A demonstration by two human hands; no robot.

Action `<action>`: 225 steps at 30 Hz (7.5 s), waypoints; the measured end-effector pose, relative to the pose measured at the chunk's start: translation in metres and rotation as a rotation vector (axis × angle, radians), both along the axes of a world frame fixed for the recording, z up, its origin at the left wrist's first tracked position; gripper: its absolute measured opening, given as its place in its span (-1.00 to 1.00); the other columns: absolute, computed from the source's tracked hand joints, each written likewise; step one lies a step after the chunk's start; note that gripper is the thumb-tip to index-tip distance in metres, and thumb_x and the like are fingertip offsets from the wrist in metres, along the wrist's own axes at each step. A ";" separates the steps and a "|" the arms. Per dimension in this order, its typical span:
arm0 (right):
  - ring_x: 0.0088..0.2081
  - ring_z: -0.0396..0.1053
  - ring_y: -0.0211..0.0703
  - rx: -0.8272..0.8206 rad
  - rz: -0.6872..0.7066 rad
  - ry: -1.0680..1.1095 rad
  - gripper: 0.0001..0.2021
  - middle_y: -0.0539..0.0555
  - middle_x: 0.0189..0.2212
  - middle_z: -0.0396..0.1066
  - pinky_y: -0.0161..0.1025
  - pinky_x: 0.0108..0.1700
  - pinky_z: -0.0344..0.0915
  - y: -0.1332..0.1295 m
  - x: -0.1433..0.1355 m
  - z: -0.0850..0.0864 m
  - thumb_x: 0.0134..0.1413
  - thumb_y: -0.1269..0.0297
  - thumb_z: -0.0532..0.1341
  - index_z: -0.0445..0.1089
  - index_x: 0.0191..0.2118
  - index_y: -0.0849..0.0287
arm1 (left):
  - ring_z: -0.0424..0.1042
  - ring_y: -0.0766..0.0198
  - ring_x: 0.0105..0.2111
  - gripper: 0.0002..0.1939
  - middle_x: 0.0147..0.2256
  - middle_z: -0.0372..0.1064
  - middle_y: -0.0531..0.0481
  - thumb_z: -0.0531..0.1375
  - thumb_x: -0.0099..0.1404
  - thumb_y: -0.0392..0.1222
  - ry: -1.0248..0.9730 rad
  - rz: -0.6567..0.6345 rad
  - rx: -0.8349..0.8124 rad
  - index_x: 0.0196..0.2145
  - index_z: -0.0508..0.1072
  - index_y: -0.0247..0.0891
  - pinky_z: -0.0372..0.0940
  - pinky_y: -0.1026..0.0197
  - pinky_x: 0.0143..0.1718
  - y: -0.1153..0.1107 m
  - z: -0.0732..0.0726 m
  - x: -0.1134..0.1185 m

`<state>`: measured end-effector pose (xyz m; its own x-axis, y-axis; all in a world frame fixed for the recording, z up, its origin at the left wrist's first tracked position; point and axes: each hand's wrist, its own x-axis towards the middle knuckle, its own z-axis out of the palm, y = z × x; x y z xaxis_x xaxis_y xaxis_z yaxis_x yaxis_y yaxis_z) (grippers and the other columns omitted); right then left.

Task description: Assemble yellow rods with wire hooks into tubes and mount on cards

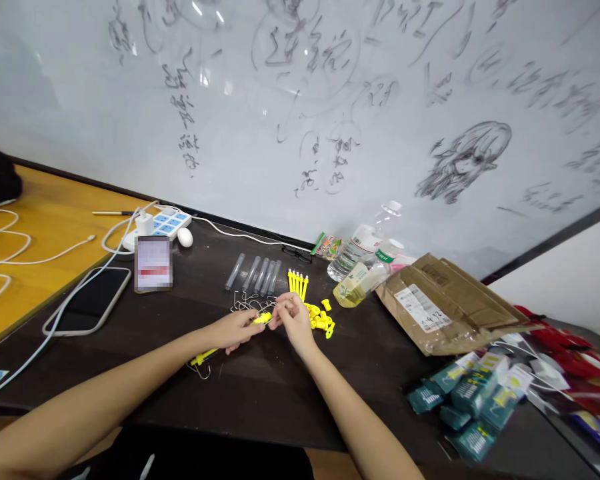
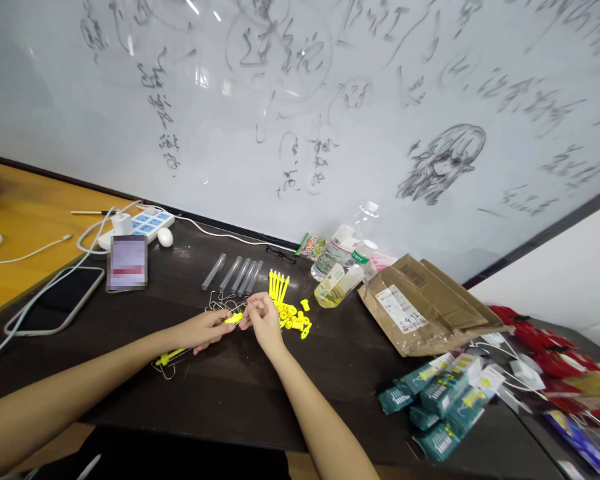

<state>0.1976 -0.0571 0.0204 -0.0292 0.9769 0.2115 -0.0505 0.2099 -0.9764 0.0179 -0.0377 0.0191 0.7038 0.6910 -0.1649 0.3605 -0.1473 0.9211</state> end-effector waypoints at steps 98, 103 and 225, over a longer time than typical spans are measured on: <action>-0.59 0.35 -0.33 -0.199 0.238 0.022 -0.67 -0.17 -0.66 0.24 -0.29 -0.49 0.43 -0.013 -0.016 0.003 0.04 0.01 0.17 0.08 -0.42 0.14 | -0.07 0.46 -0.90 -0.44 -0.87 -0.02 0.16 -0.12 0.33 0.12 -0.419 0.061 -0.495 -0.66 0.25 -0.31 -0.04 0.38 -0.86 0.003 -0.004 0.006; -0.56 0.37 -0.35 -0.168 0.313 -0.034 -0.70 -0.15 -0.63 0.26 -0.31 -0.45 0.43 -0.012 -0.010 0.004 0.08 0.02 0.14 0.10 -0.40 0.15 | -0.10 0.44 -0.90 -0.42 -0.88 -0.06 0.15 -0.18 0.35 0.10 -0.394 -0.036 -0.590 -0.64 0.26 -0.29 -0.08 0.37 -0.88 0.009 -0.006 0.004; -0.75 0.09 -0.43 -0.101 -0.166 0.466 -0.63 -0.09 -0.58 0.36 -0.42 -0.73 0.15 0.020 0.025 -0.001 0.01 -0.09 0.16 0.15 -0.40 0.13 | 0.33 0.35 -0.44 -0.78 -0.42 0.36 0.05 0.09 0.27 -0.04 -0.108 -0.002 0.556 -0.36 0.37 -0.24 0.19 0.32 -0.39 -0.002 0.003 -0.003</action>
